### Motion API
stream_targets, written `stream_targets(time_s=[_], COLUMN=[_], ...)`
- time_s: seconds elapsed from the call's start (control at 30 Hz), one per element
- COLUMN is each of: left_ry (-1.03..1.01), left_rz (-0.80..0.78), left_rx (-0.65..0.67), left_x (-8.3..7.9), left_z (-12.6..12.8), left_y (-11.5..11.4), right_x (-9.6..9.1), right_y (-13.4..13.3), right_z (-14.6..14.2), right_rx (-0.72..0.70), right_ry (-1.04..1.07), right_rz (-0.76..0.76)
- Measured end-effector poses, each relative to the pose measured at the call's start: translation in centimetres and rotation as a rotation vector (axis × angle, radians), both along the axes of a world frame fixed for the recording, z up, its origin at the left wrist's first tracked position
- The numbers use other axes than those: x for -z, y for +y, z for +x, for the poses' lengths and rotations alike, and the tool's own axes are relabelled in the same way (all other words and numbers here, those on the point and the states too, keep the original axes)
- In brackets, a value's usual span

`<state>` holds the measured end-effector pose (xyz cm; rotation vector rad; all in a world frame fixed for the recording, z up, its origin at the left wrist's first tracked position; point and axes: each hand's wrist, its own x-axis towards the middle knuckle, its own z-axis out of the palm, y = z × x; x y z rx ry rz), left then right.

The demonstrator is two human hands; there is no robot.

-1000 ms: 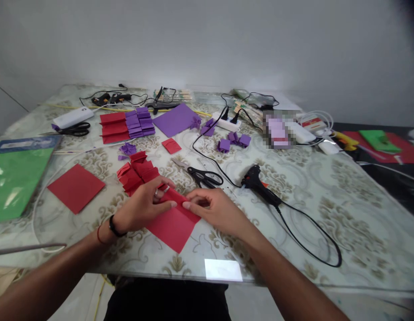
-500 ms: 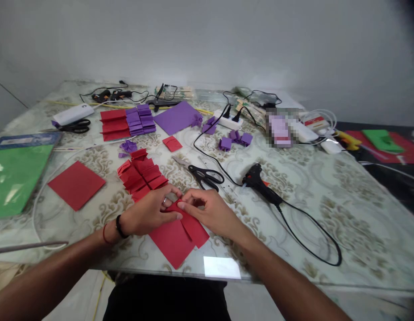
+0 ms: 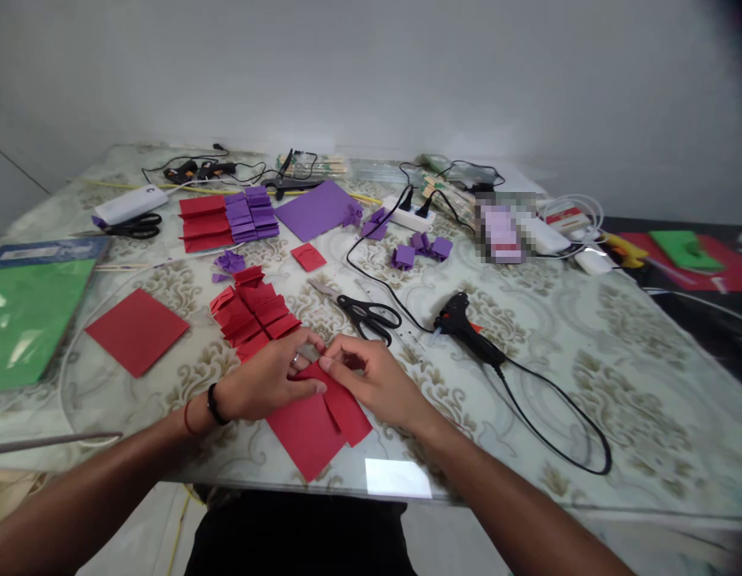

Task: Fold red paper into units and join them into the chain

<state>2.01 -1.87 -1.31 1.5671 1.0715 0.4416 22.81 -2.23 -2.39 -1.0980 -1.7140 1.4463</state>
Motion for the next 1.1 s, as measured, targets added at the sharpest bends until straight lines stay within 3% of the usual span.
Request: stream_targets(time_s=[0.27, 0.4, 0.7, 0.9, 1.1], left_ry=[-0.062, -0.061, -0.086, 0.048, -0.086], left_rz=[0.131, 0.177, 0.112, 0.155, 0.070], left_rx=[-0.087, -0.129, -0.148, -0.078, -0.148], left_x=[-0.1, -0.2, -0.1, -0.1, -0.2], left_z=[-0.3, -0.5, -1.0, -0.9, -0.6], left_y=[0.2, 0.3, 0.9, 1.1, 0.8], right_x=[-0.3, -0.3, -0.2, -0.1, -0.3], right_y=[0.5, 0.7, 0.8, 0.6, 0.6], right_z=[0.8, 1.2, 1.8, 1.6, 1.5], right_rx=[0.044, -0.031, -0.067, -0.080, -0.078], right_ry=[-0.039, -0.050, -0.131, -0.182, -0.269], right_rz=[-0.054, -0.138, -0.166, -0.113, -0.079])
